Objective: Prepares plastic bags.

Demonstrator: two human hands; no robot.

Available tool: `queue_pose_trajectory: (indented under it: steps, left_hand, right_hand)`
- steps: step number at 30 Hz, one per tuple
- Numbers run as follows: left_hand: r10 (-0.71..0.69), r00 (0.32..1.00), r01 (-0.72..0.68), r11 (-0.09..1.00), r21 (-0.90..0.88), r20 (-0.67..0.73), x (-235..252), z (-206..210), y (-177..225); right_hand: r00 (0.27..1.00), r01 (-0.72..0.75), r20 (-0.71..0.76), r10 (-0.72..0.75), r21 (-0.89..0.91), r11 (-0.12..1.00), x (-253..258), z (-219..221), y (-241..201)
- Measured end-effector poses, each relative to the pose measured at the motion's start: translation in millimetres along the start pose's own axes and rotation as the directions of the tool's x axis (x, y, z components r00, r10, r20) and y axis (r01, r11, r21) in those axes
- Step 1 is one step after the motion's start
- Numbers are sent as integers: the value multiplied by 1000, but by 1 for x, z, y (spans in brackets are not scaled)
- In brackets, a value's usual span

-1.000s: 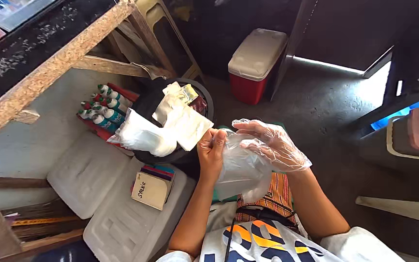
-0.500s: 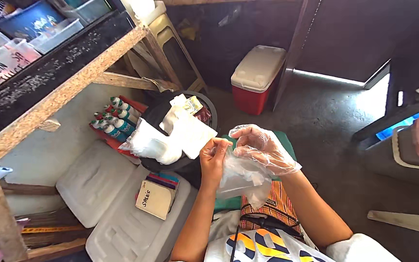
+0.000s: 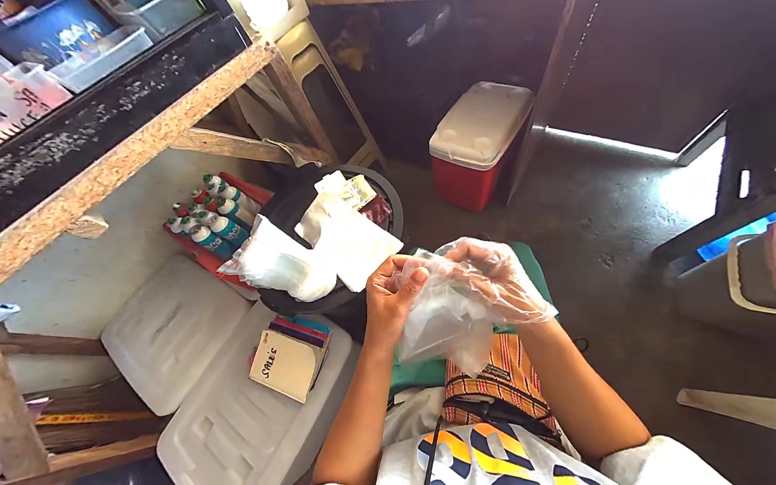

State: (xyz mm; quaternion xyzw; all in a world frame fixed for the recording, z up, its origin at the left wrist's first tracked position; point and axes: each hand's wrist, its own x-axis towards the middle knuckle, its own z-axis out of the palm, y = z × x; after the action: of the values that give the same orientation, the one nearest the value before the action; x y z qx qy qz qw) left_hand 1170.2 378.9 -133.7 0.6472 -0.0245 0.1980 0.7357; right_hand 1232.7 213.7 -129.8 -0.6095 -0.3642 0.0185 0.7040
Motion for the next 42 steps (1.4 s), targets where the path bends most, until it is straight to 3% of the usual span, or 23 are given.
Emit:
queue_pose_trajectory:
  steps: [4,12,22,26,29,31,34,36,39,42]
  left_hand:
    - [-47,999,46,999,-24,-18,-4,1,4]
    - [-54,998,50,982,-181,-20,0,-6,3]
    - [-180,984,167,938,-303,-14,-8,-1,-1]
    - [-183,983,185,949,-256,31,-9,-5,-1]
    - [-133,982,168,941,-292,135,-10,-18,-4]
    - [-120,963,190,937,-294,240,-11,-36,0]
    - [-165,950,237,934,-267,265,-18,-65,14]
    - [-171,953,241,930,-279,251,-23,-84,18]
    - [-219,946,272,938,-216,237,-35,-119,16]
    - [-329,926,333,943,6,184,-48,-148,14]
  right_hand:
    - [997,66,30,-66,15,998,2,-5,-1]
    - [996,-66,67,64,39,997,-2,1,6]
    - [996,-38,85,17,254,966,3,0,4]
    - [989,-131,113,98,330,935,1,10,-4]
    - [985,-133,132,106,216,967,4,13,-4]
    - [945,-129,317,84,122,984,7,4,3]
    - [730,-214,674,112,70,974,9,-4,18]
    - [649,-244,761,17,187,952,9,-2,35]
    - [765,-342,643,-44,464,817,14,13,51]
    - [861,-381,507,43,587,714,43,48,52]
